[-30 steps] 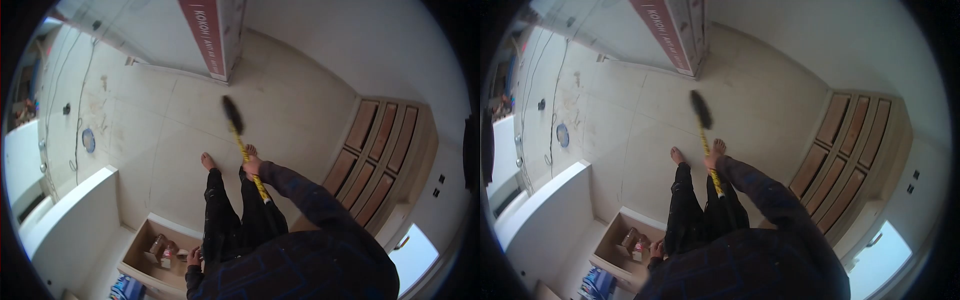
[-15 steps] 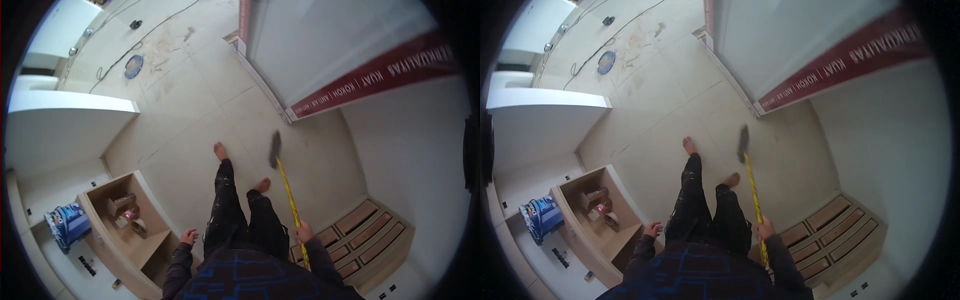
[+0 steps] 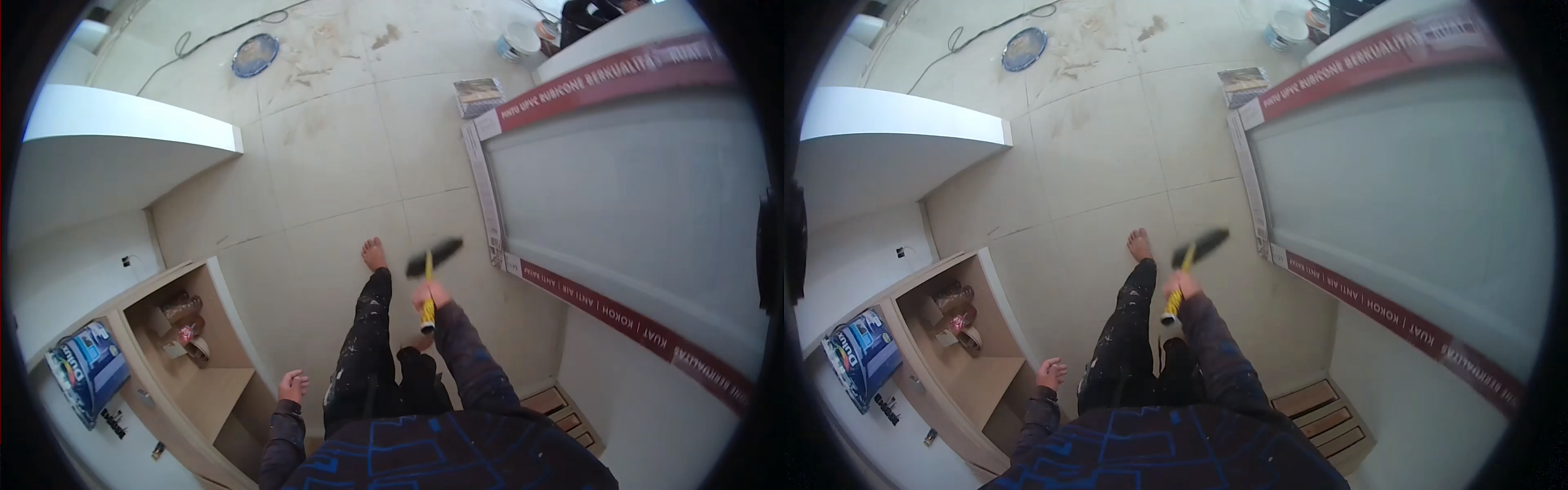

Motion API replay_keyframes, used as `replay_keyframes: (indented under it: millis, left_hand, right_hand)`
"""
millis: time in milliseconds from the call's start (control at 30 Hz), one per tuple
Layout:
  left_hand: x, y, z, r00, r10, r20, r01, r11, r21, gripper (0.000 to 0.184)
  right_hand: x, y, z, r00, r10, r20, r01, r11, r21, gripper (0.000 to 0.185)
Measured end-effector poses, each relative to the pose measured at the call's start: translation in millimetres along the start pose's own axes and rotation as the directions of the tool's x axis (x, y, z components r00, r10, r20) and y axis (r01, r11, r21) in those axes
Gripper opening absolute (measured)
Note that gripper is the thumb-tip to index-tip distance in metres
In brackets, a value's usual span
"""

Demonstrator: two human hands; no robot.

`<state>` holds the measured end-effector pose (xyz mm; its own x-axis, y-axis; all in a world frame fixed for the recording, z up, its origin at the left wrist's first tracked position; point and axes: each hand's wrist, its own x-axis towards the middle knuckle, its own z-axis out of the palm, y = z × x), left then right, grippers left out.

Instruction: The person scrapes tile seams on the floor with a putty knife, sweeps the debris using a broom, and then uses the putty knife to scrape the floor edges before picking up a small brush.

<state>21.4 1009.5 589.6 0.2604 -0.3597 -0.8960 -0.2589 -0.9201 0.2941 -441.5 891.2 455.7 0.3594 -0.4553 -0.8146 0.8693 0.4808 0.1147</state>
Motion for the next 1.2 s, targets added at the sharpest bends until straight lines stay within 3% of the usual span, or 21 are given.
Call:
replay_keyframes:
  millis: [67,133,200,267,400,500,567,600,633,667,700,733,800,833,867,933,1000,1033,1067,1133,1200]
  left_hand:
    - [5.1,11.7,-6.9,0.999,-0.038,-0.013,0.037,0.999,-0.04,0.029]
    - [3.9,22.2,-7.8,0.996,-0.084,-0.019,0.081,0.992,-0.096,0.029]
    - [7.3,28.9,-6.7,0.993,-0.117,-0.028,0.111,0.982,-0.155,0.03]
    - [7.6,26.7,-11.9,0.99,-0.138,-0.024,0.133,0.981,-0.144,0.031]
    - [14.4,20.0,-17.2,0.99,-0.137,0.019,0.138,0.979,-0.148,0.031]
    - [7.1,48.0,-26.9,0.987,-0.16,0.016,0.161,0.981,-0.111,0.031]
    - [10.7,60.5,-26.3,0.989,-0.145,-0.029,0.139,0.978,-0.154,0.031]
    - [15.6,66.7,-26.6,0.991,-0.134,-0.016,0.13,0.979,-0.154,0.031]
    - [20.9,72.0,-27.4,0.992,-0.124,0.001,0.123,0.98,-0.159,0.032]
    - [24.6,77.1,-26.1,0.993,-0.115,0.016,0.116,0.98,-0.163,0.032]
    - [27.1,86.4,-26.5,0.994,-0.106,0.024,0.108,0.981,-0.162,0.032]
    - [29.0,98.7,-25.3,0.996,-0.092,0.016,0.094,0.98,-0.176,0.032]
    - [30.1,111.0,-18.4,0.997,-0.078,0.008,0.078,0.978,-0.196,0.033]
    - [33.9,113.4,-16.2,0.998,-0.058,0.009,0.059,0.98,-0.192,0.033]
    - [38.0,117.9,-14.0,0.999,-0.036,0.009,0.037,0.982,-0.186,0.033]
    - [38.0,128.9,-5.8,1.0,-0.03,0.005,0.031,0.983,-0.183,0.033]
    - [33.3,144.5,-1.2,1.0,-0.028,-0.004,0.027,0.983,-0.18,0.033]
    - [27.2,154.9,1.2,0.999,-0.044,-0.01,0.042,0.981,-0.19,0.033]
    - [19.8,166.0,7.3,0.998,-0.067,-0.018,0.062,0.976,-0.21,0.033]
    - [6.1,187.8,10.9,0.992,-0.103,-0.076,0.085,0.974,-0.211,0.033]
    - [-2.4,203.7,4.2,0.983,-0.134,-0.122,0.113,0.98,-0.164,0.033]
  right_hand:
    - [34.8,-31.3,93.3,0.993,-0.091,0.073,0.097,0.992,-0.078,0.029]
    - [78.5,-78.0,155.8,0.988,0.003,0.152,0.0,1.0,-0.018,0.026]
    - [119.2,-126.0,220.2,0.968,0.182,0.174,-0.219,0.949,0.228,0.024]
    - [138.4,-154.2,275.7,0.955,0.217,0.204,-0.268,0.925,0.27,0.021]
    - [157.1,-193.7,313.2,0.919,0.227,0.321,-0.284,0.949,0.141,0.003]
    - [128.8,-204.1,307.3,0.921,0.219,0.323,-0.244,0.969,0.037,0.023]
    - [79.8,-193.2,271.7,0.954,0.14,0.265,-0.133,0.99,-0.043,0.02]
    - [42.5,-177.6,258.8,0.988,0.001,0.156,0.038,0.969,-0.245,0.013]
    - [13.2,-165.3,224.9,0.992,-0.088,0.095,0.119,0.907,-0.404,0.018]
    - [-27.0,-147.8,202.8,0.979,-0.202,0.021,0.166,0.741,-0.65,0.019]
    - [-67.5,-130.2,181.1,0.949,-0.312,-0.054,0.122,0.518,-0.847,0.021]
    - [-103.3,-110.4,165.7,0.925,-0.378,0.021,0.13,0.264,-0.956,0.016]
    - [-175.5,-70.4,136.3,0.849,-0.499,0.171,0.019,-0.295,-0.955,0.008]
    - [-203.4,-60.4,168.5,0.832,-0.296,-0.47,-0.309,0.456,-0.834,0.009]
    - [-215.8,-52.9,129.0,0.768,-0.043,-0.639,-0.342,0.816,-0.466,0.013]
    - [-212.6,-58.7,94.7,0.676,0.117,-0.728,-0.344,0.924,-0.17,0.012]
    - [-173.4,-83.5,-1.4,0.714,0.33,-0.617,-0.334,0.936,0.114,0.025]
    - [-142.4,-99.4,-4.0,0.685,0.306,-0.661,-0.302,0.945,0.124,0.027]
    - [-105.8,-117.4,-39.6,0.747,0.228,-0.625,-0.348,0.935,-0.075,0.026]
    - [-33.2,-165.7,-4.4,0.896,0.038,-0.443,-0.282,0.819,-0.5,0.025]
    - [36.1,-213.5,55.6,0.971,-0.044,-0.235,-0.131,0.722,-0.679,0.025]
